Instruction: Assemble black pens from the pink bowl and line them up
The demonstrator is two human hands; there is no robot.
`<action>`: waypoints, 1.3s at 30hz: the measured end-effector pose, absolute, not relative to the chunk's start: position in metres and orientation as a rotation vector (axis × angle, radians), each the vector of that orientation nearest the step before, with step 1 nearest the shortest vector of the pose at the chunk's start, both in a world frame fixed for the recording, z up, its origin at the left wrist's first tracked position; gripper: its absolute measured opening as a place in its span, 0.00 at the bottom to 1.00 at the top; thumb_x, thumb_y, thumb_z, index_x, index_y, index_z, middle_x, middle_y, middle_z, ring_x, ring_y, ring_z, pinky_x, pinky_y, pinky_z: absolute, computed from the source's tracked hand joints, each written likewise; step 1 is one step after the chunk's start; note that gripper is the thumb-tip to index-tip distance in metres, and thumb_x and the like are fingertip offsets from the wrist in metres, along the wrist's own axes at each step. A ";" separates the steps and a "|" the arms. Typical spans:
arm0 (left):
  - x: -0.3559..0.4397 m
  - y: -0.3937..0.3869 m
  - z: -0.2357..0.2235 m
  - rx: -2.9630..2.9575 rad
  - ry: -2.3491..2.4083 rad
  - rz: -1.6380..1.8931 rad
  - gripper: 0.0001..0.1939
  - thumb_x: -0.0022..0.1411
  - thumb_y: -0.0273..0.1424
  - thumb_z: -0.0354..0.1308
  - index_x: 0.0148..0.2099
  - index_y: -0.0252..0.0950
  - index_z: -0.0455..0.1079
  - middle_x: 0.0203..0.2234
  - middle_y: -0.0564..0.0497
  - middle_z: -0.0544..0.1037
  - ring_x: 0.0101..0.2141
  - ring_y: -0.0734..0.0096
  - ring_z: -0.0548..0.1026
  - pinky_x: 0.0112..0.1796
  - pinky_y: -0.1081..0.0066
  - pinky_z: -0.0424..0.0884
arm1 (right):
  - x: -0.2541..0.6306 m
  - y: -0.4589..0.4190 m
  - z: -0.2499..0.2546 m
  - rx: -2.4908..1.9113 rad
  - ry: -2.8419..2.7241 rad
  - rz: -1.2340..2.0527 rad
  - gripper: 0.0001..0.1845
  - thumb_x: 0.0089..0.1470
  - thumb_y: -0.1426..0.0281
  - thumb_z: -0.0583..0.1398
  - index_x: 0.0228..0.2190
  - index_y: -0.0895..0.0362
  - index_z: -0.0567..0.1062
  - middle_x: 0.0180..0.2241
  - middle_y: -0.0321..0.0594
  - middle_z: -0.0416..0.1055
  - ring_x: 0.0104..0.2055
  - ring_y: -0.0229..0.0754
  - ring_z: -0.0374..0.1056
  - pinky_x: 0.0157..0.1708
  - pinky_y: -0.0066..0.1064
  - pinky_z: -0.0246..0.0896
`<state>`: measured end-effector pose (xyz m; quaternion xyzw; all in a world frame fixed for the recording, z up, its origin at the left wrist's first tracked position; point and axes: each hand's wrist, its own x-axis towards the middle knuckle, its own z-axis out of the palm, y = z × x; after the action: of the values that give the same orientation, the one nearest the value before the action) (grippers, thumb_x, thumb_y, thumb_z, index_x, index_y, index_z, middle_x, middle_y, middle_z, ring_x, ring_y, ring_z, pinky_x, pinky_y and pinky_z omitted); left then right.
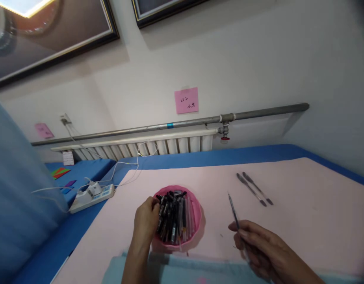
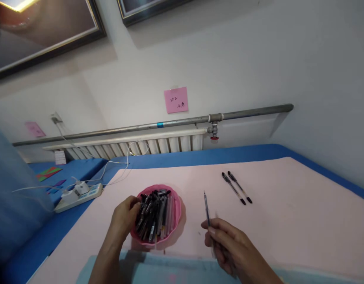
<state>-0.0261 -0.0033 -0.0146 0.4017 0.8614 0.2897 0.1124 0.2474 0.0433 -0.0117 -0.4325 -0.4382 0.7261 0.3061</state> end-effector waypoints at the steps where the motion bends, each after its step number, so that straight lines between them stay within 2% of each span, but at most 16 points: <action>1: -0.027 -0.003 -0.015 1.174 2.534 0.848 0.10 0.55 0.26 0.49 0.36 0.37 0.71 0.31 0.49 0.79 0.33 0.69 0.74 0.33 0.74 0.64 | 0.248 0.044 -0.013 -1.153 -1.156 1.925 0.14 0.41 0.62 0.61 0.30 0.56 0.72 0.20 0.33 0.67 0.14 0.28 0.50 0.13 0.21 0.40; 7: -0.037 -0.012 -0.006 1.064 2.698 0.898 0.13 0.57 0.24 0.46 0.38 0.36 0.71 0.37 0.47 0.78 0.39 0.66 0.73 0.40 0.70 0.64 | 0.251 0.047 -0.018 -1.156 -1.160 1.892 0.15 0.41 0.62 0.63 0.32 0.56 0.72 0.21 0.35 0.68 0.16 0.29 0.52 0.14 0.21 0.42; 12: -0.039 -0.015 -0.001 0.994 2.734 1.085 0.13 0.56 0.22 0.46 0.39 0.35 0.70 0.38 0.47 0.77 0.40 0.67 0.73 0.43 0.70 0.65 | 0.253 0.052 -0.025 -1.151 -1.170 1.881 0.16 0.40 0.61 0.64 0.33 0.55 0.73 0.22 0.37 0.70 0.15 0.30 0.51 0.13 0.22 0.40; 16: -0.039 -0.015 -0.002 0.990 2.742 1.156 0.13 0.57 0.25 0.45 0.39 0.35 0.70 0.37 0.46 0.77 0.39 0.65 0.73 0.42 0.68 0.66 | 0.255 0.055 -0.028 -1.146 -1.176 1.899 0.18 0.39 0.60 0.64 0.33 0.56 0.73 0.22 0.40 0.72 0.14 0.30 0.52 0.13 0.24 0.43; 20: -0.037 -0.015 -0.003 0.995 2.685 1.175 0.13 0.58 0.28 0.46 0.40 0.34 0.70 0.38 0.45 0.77 0.39 0.65 0.73 0.40 0.68 0.66 | 0.255 0.056 -0.029 -1.137 -1.164 1.897 0.20 0.40 0.60 0.64 0.37 0.56 0.72 0.21 0.38 0.71 0.12 0.27 0.47 0.12 0.23 0.39; 22: -0.034 -0.013 -0.005 1.028 2.642 1.166 0.13 0.58 0.28 0.46 0.41 0.34 0.70 0.37 0.45 0.77 0.39 0.66 0.73 0.41 0.69 0.66 | 0.255 0.056 -0.028 -1.124 -1.197 1.883 0.20 0.41 0.60 0.64 0.37 0.56 0.72 0.21 0.37 0.71 0.13 0.28 0.49 0.12 0.23 0.39; 27: -0.014 0.002 -0.015 1.380 2.387 0.956 0.13 0.55 0.24 0.49 0.39 0.37 0.72 0.35 0.49 0.77 0.38 0.69 0.73 0.41 0.71 0.65 | 0.255 0.054 -0.027 -1.128 -1.272 1.835 0.18 0.44 0.60 0.62 0.36 0.56 0.72 0.22 0.38 0.70 0.14 0.30 0.51 0.13 0.24 0.40; 31: 0.001 0.012 -0.022 1.577 2.377 0.672 0.14 0.52 0.23 0.50 0.38 0.36 0.74 0.38 0.46 0.76 0.42 0.64 0.70 0.44 0.68 0.63 | 0.254 0.051 -0.022 -1.134 -1.279 1.796 0.15 0.44 0.60 0.62 0.34 0.56 0.72 0.22 0.36 0.69 0.14 0.30 0.50 0.14 0.25 0.41; 39: 0.012 0.011 -0.016 1.637 2.396 0.515 0.13 0.52 0.23 0.50 0.36 0.37 0.74 0.40 0.45 0.74 0.43 0.64 0.69 0.45 0.68 0.62 | 0.254 0.050 -0.017 -1.166 -1.278 1.813 0.15 0.43 0.60 0.61 0.33 0.56 0.71 0.22 0.36 0.67 0.18 0.32 0.54 0.15 0.24 0.44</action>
<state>0.0124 0.0114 -0.0164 0.5528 0.8092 0.1740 0.0968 0.2542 0.0501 -0.0172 -0.4420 -0.4844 0.6872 0.3127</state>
